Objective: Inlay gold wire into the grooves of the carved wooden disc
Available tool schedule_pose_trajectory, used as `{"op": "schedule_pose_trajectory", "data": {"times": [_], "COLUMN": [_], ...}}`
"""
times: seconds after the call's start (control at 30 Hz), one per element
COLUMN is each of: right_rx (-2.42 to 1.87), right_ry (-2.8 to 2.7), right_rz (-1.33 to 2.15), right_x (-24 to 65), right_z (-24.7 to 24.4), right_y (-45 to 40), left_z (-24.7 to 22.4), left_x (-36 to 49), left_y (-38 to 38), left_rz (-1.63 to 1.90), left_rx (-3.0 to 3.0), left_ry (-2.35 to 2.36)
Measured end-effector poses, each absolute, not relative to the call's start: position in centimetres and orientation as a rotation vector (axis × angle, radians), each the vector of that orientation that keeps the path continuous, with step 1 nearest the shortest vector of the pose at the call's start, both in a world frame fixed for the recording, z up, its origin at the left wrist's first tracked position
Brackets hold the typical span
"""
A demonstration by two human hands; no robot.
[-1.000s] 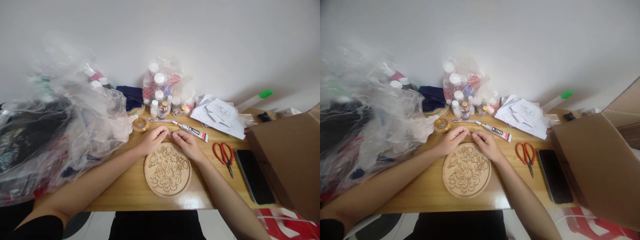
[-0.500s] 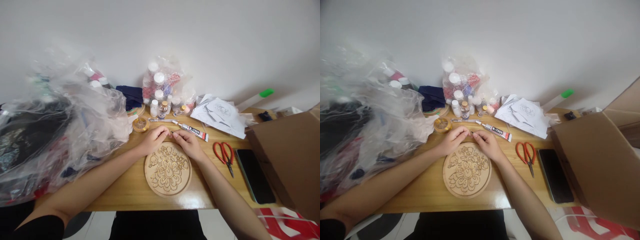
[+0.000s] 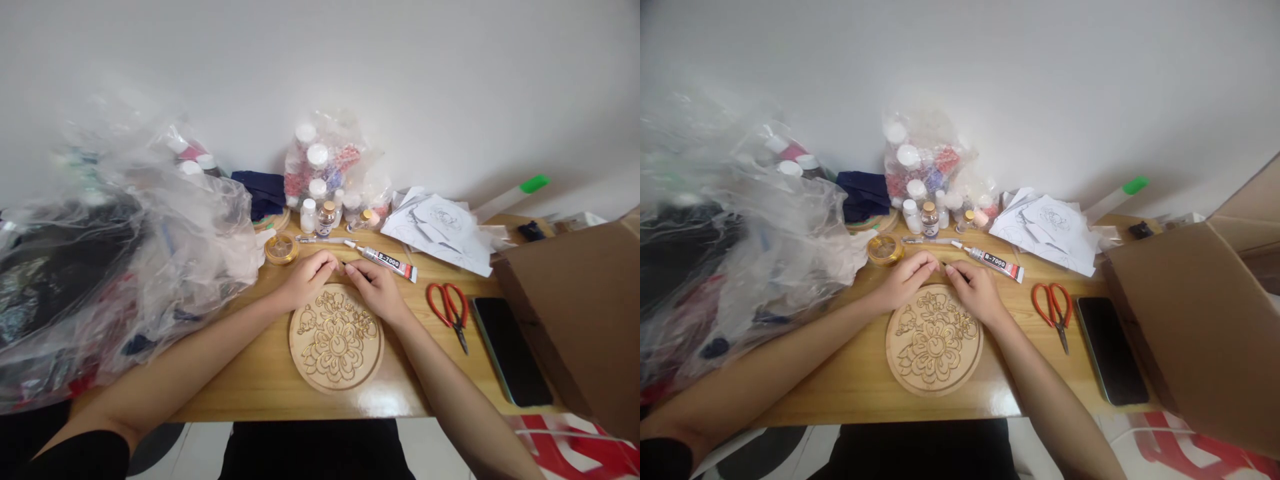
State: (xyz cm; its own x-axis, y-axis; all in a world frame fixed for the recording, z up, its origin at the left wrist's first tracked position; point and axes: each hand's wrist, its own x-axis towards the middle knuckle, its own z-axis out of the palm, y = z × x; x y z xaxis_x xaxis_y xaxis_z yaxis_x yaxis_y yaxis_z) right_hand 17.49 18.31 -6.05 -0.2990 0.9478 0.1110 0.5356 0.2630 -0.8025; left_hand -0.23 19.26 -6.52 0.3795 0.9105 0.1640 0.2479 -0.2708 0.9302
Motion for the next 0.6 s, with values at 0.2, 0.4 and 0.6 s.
{"op": "schedule_pose_trajectory", "data": {"times": [0.2,0.4,0.6], "right_rx": [-1.291,-1.285,-1.357], "right_ry": [-1.885,-1.898,-1.965], "right_rz": [0.908,0.917,0.779], "right_x": [17.54,17.64,17.58], "right_z": [-5.86,-5.91,-5.85], "right_y": [18.55,18.59,18.27], "left_z": [-6.50,-6.45,-6.39], "left_x": [-0.24,-0.19,-0.25], "left_y": [19.24,19.20,19.22], "left_rz": [0.924,0.910,0.893], "left_rx": [1.744,1.738,1.730], "left_ry": [1.030,1.040,1.052]}}
